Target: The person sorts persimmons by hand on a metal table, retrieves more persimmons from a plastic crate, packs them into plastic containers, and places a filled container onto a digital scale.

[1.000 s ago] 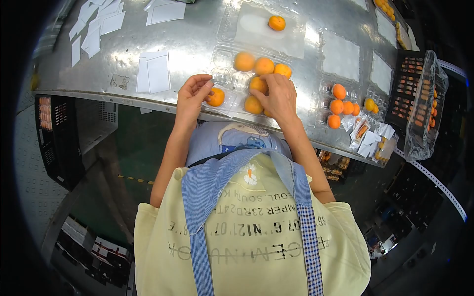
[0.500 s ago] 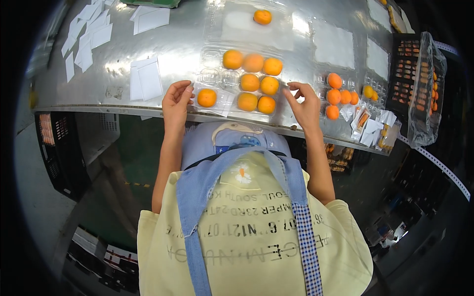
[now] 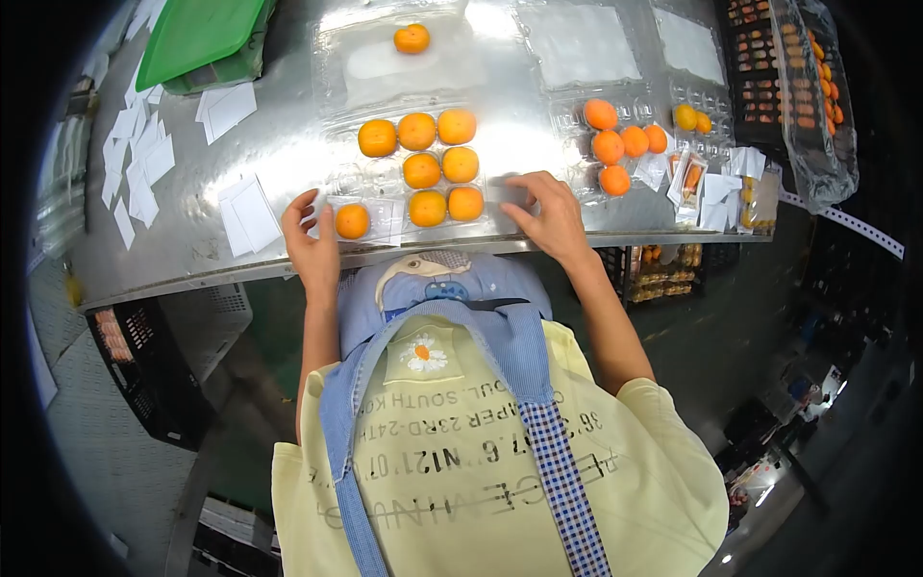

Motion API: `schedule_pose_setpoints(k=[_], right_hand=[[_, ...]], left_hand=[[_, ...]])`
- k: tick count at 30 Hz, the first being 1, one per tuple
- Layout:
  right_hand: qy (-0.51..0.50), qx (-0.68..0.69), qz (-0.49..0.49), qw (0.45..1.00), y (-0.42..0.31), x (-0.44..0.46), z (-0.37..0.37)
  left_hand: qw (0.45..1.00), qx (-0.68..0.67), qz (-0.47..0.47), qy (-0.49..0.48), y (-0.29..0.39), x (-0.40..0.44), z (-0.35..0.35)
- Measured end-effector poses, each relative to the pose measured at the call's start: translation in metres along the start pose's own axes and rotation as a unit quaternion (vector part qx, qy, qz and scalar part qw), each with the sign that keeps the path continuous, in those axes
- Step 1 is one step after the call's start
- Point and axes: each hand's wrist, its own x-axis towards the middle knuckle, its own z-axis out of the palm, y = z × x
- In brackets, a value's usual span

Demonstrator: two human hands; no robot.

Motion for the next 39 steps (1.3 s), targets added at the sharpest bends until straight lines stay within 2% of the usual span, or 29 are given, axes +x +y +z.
schedule_pose_setpoints(k=[1, 5, 6, 8, 12, 15, 18, 24, 27, 28, 29, 31, 37, 39], right_hand=[[-0.011, -0.004, 0.014, 1.0, 0.002, -0.002, 0.0], [-0.036, 0.017, -0.017, 0.999, -0.006, -0.003, 0.017], [-0.024, 0.015, -0.047, 0.998, -0.004, -0.004, 0.024], [-0.02, 0.004, -0.023, 1.0, -0.008, -0.006, 0.027], [-0.006, 0.017, 0.006, 1.0, -0.003, -0.009, 0.033], [0.014, 0.114, 0.008, 0.993, 0.003, -0.007, 0.04], [-0.067, 0.188, 0.087, 0.976, 0.0, -0.006, 0.031], [-0.047, 0.278, 0.069, 0.957, 0.009, -0.009, 0.039], [0.029, 0.385, 0.109, 0.916, 0.008, -0.009, 0.038], [0.045, 0.38, 0.128, 0.915, 0.009, -0.008, 0.035], [0.06, 0.406, 0.132, 0.902, 0.014, -0.007, 0.037], [0.087, 0.458, 0.139, 0.874, 0.021, -0.004, 0.041], [0.057, 0.424, 0.153, 0.891, 0.026, -0.001, 0.035], [0.066, 0.416, 0.155, 0.894, 0.028, 0.0, 0.034]], left_hand=[[0.995, 0.057, 0.081, -0.008, 0.006, -0.002, 0.005], [0.937, 0.162, 0.27, -0.152, 0.04, -0.011, 0.033], [0.922, 0.177, 0.293, -0.18, 0.047, -0.014, 0.041], [0.888, 0.203, 0.338, -0.236, 0.057, -0.02, 0.057], [0.843, 0.247, 0.362, -0.313, 0.06, -0.026, 0.081], [0.83, 0.274, 0.366, -0.32, 0.061, -0.025, 0.09], [0.822, 0.285, 0.374, -0.321, 0.063, -0.025, 0.093], [0.83, 0.244, 0.4, -0.302, 0.06, -0.022, 0.097], [0.915, 0.068, 0.219, -0.332, 0.06, -0.021, 0.088], [0.913, -0.153, -0.053, -0.375, 0.057, -0.024, 0.085], [0.866, -0.26, -0.148, -0.402, 0.047, -0.018, 0.079], [0.772, -0.404, -0.246, -0.425, 0.056, -0.018, 0.071], [0.752, -0.444, -0.294, -0.388, 0.061, -0.019, 0.069], [0.85, -0.283, -0.209, -0.391, 0.059, -0.018, 0.073]])
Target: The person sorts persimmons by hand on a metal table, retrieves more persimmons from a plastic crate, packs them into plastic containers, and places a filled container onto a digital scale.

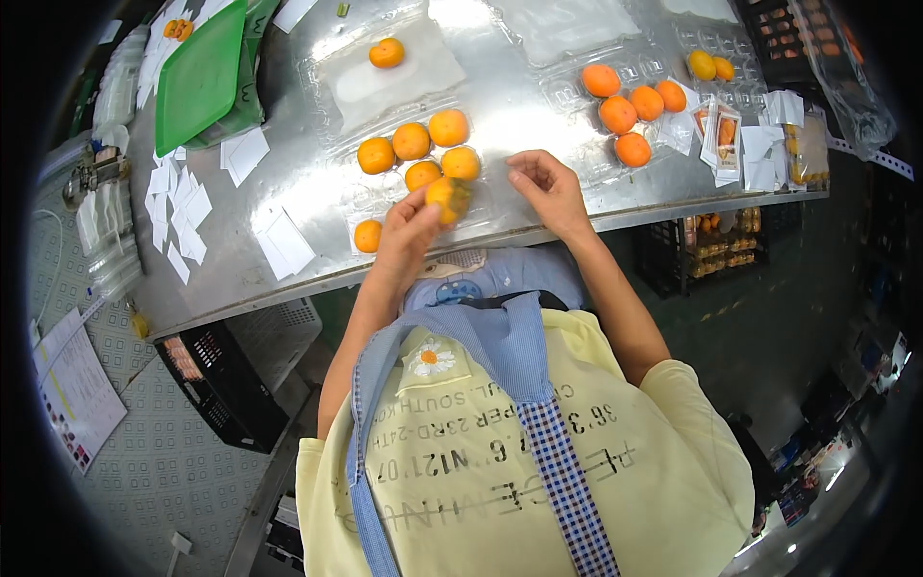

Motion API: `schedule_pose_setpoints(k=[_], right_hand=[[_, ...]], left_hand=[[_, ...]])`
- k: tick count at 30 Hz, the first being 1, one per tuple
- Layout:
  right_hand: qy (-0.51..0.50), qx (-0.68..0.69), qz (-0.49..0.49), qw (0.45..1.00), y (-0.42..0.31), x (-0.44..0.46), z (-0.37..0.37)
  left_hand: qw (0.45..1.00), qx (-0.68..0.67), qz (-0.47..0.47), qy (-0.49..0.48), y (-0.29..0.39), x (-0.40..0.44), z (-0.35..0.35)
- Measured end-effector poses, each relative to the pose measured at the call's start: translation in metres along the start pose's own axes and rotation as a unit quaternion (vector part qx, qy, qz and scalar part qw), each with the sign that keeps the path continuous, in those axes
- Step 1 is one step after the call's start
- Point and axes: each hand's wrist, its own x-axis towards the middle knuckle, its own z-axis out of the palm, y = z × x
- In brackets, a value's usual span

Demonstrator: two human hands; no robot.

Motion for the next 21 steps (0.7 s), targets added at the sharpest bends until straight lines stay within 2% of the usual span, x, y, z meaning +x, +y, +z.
schedule_pose_setpoints(k=[1, 2, 3, 4, 5, 9, 11, 13, 16, 18, 19, 21], right_hand=[[0.011, -0.006, 0.001, 1.0, 0.0, 0.0, -0.002], [0.021, -0.013, 0.002, 1.0, 0.0, -0.001, -0.005], [0.032, -0.016, 0.001, 0.999, 0.003, 0.0, -0.009], [0.043, -0.019, -0.001, 0.999, 0.006, 0.001, -0.014], [0.054, -0.022, -0.003, 0.998, 0.009, 0.001, -0.018], [0.079, 0.017, 0.005, 0.997, 0.005, 0.001, -0.028], [0.079, -0.018, -0.01, 0.997, 0.005, 0.002, -0.029], [0.071, -0.076, -0.029, 0.994, 0.007, 0.002, -0.028], [-0.009, -0.165, -0.002, 0.986, 0.0, -0.003, -0.016], [-0.034, -0.183, -0.037, 0.982, 0.01, -0.006, -0.002], [-0.032, -0.195, -0.041, 0.979, 0.009, -0.007, 0.002], [0.031, -0.214, -0.071, 0.974, -0.004, -0.005, -0.002]], left_hand=[[0.995, 0.1, 0.014, 0.023, -0.001, 0.002, 0.002], [0.967, 0.244, 0.064, 0.028, 0.0, 0.002, 0.006], [0.916, 0.383, 0.113, 0.033, 0.003, 0.001, 0.013], [0.843, 0.512, 0.158, 0.038, 0.005, 0.0, 0.017], [0.764, 0.577, 0.286, 0.016, -0.002, 0.006, 0.013], [0.669, 0.669, 0.321, -0.025, -0.003, 0.011, 0.017], [0.633, 0.701, 0.327, -0.032, -0.001, 0.016, 0.02], [0.62, 0.716, 0.319, -0.035, -0.002, 0.02, 0.024], [0.607, 0.731, 0.311, -0.029, -0.003, 0.022, 0.028], [0.61, 0.735, 0.296, -0.029, -0.001, 0.022, 0.027], [0.617, 0.726, 0.302, -0.03, -0.001, 0.022, 0.024], [0.667, 0.666, 0.335, -0.006, 0.007, 0.018, 0.024]])
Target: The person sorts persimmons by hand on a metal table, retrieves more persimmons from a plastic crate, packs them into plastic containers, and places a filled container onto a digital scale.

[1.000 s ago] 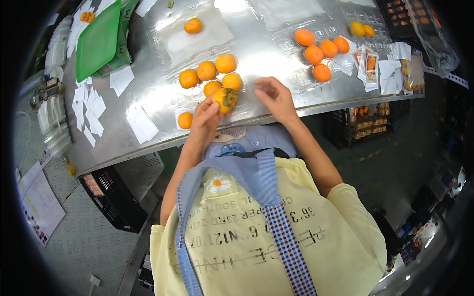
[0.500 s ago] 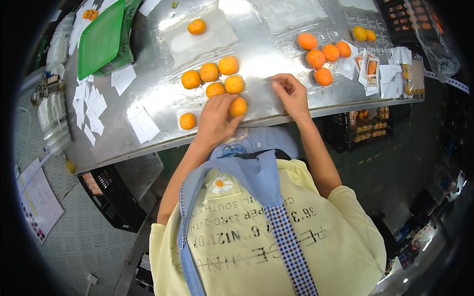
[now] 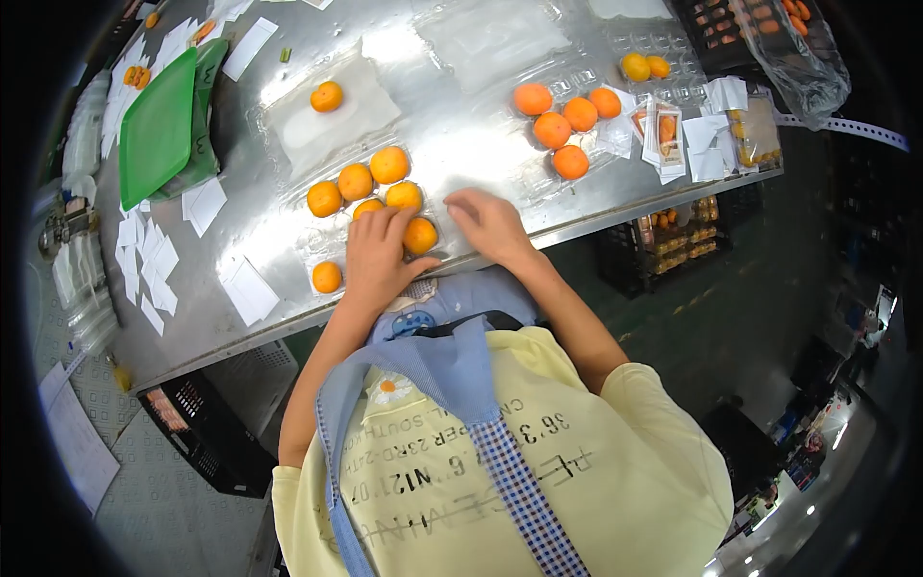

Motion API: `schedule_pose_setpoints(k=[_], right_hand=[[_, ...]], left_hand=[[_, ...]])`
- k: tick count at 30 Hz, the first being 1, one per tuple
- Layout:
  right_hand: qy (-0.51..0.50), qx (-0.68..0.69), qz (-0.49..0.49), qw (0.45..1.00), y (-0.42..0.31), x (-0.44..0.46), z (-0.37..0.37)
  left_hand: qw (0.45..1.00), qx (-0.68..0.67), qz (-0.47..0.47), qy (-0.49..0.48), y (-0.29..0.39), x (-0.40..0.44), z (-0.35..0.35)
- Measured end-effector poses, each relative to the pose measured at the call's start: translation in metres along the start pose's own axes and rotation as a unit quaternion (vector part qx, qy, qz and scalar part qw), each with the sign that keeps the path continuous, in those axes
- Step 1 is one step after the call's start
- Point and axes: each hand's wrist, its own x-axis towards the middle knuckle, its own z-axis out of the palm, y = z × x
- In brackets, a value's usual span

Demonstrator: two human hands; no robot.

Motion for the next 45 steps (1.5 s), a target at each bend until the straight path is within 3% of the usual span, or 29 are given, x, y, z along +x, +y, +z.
schedule_pose_setpoints(k=[5, 7, 9, 13, 15, 19, 27, 36, 42, 45], right_hand=[[0.194, -0.044, -0.009, 0.98, -0.008, 0.032, -0.067], [0.251, -0.114, -0.007, 0.961, 0.01, 0.047, -0.104], [0.274, -0.214, -0.027, 0.937, 0.027, 0.06, -0.141], [0.235, -0.328, 0.025, 0.915, 0.056, 0.075, -0.185], [0.185, -0.322, 0.013, 0.929, 0.066, 0.081, -0.196], [0.113, -0.29, 0.028, 0.95, 0.069, 0.087, -0.209], [0.033, -0.33, 0.006, 0.943, 0.079, 0.098, -0.223], [0.042, -0.388, 0.029, 0.92, 0.064, 0.104, -0.219], [0.041, -0.275, 0.054, 0.959, 0.081, 0.1, -0.228], [0.055, -0.149, 0.118, 0.98, 0.091, 0.1, -0.233]], left_hand=[[0.973, -0.051, -0.108, 0.197, -0.04, -0.03, -0.009], [0.938, -0.057, -0.231, 0.254, -0.069, -0.05, -0.011], [0.888, -0.114, -0.319, 0.311, -0.098, -0.073, -0.009], [0.833, -0.213, -0.434, 0.27, -0.137, -0.104, -0.004], [0.746, -0.35, -0.505, 0.257, -0.132, -0.102, -0.004], [0.73, -0.429, -0.485, 0.219, -0.135, -0.105, 0.002], [0.755, -0.393, -0.479, 0.214, -0.134, -0.1, 0.006], [0.774, -0.383, -0.461, 0.204, -0.129, -0.089, 0.009], [0.784, -0.377, -0.451, 0.2, -0.128, -0.089, 0.008], [0.782, -0.378, -0.453, 0.201, -0.127, -0.088, 0.008]])
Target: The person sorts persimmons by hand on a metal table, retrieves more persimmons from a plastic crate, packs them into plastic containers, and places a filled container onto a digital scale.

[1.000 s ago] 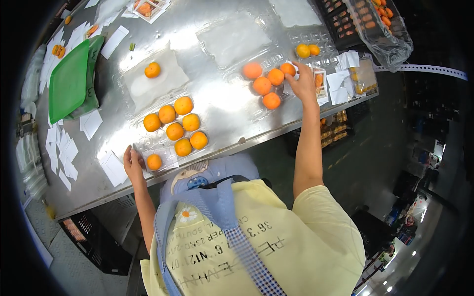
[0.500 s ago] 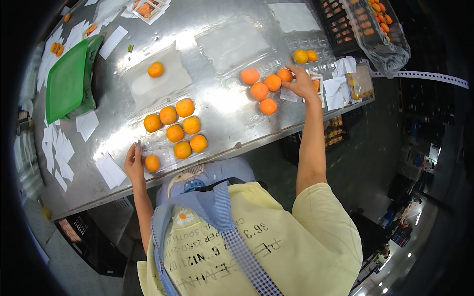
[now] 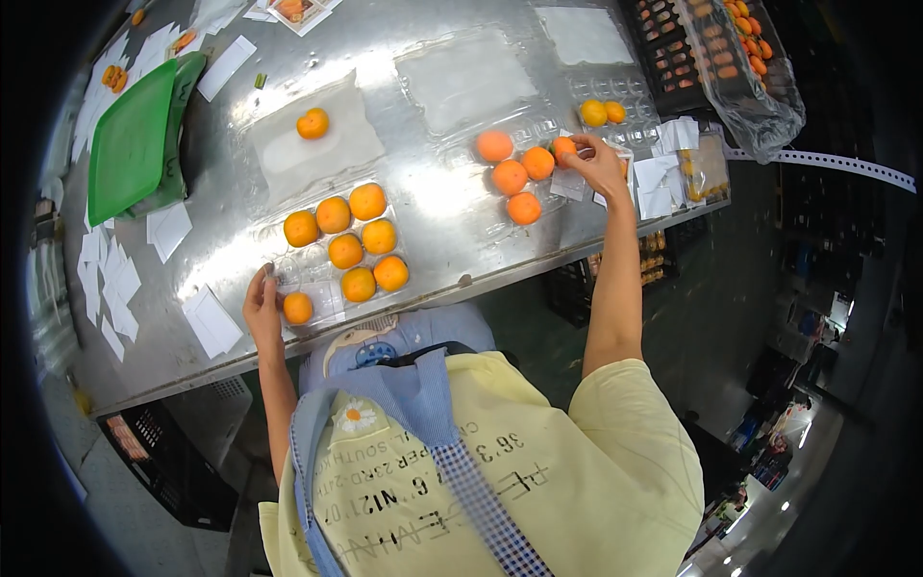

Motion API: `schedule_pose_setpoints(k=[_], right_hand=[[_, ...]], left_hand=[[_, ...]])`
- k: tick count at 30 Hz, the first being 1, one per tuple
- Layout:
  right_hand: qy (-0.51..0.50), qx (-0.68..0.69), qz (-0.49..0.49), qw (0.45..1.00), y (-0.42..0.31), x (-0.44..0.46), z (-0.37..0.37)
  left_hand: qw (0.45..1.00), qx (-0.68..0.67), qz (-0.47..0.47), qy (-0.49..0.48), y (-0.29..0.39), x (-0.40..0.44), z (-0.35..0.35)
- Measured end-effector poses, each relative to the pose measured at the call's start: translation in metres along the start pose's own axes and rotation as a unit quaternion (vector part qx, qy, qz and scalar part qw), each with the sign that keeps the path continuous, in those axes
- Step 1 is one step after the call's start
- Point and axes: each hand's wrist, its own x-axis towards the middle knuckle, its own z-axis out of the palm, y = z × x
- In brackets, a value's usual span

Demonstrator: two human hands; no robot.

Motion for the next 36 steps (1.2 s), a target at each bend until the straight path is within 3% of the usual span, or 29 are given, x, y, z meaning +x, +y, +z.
schedule_pose_setpoints(k=[12, 17, 19, 23, 27, 32, 33, 36], right_hand=[[-0.014, -0.157, -0.056, 0.986, -0.025, -0.004, -0.004], [-0.006, 0.123, 0.047, 0.991, 0.001, -0.008, -0.005], [-0.002, 0.23, 0.111, 0.967, -0.01, -0.022, -0.009], [-0.004, 0.426, 0.063, 0.903, -0.012, -0.041, -0.015], [-0.067, 0.6, 0.002, 0.797, -0.061, -0.072, 0.016], [-0.167, 0.666, 0.051, 0.725, -0.133, -0.11, 0.084], [-0.255, 0.671, -0.013, 0.696, -0.126, -0.11, 0.098], [-0.246, 0.445, -0.167, 0.845, -0.165, -0.128, 0.115]], left_hand=[[1.0, -0.014, -0.008, -0.003, -0.006, 0.004, -0.003], [0.998, -0.021, -0.04, -0.037, -0.003, 0.003, -0.013], [1.0, 0.01, -0.011, 0.024, 0.002, 0.0, -0.012], [0.976, 0.079, 0.145, 0.142, 0.018, -0.007, -0.006], [0.989, -0.027, 0.147, 0.014, 0.063, -0.025, 0.025], [0.969, -0.101, 0.082, -0.209, 0.12, -0.06, 0.077], [0.954, -0.111, 0.062, -0.271, 0.126, -0.064, 0.08], [0.913, -0.151, -0.031, -0.378, 0.146, -0.08, 0.085]])
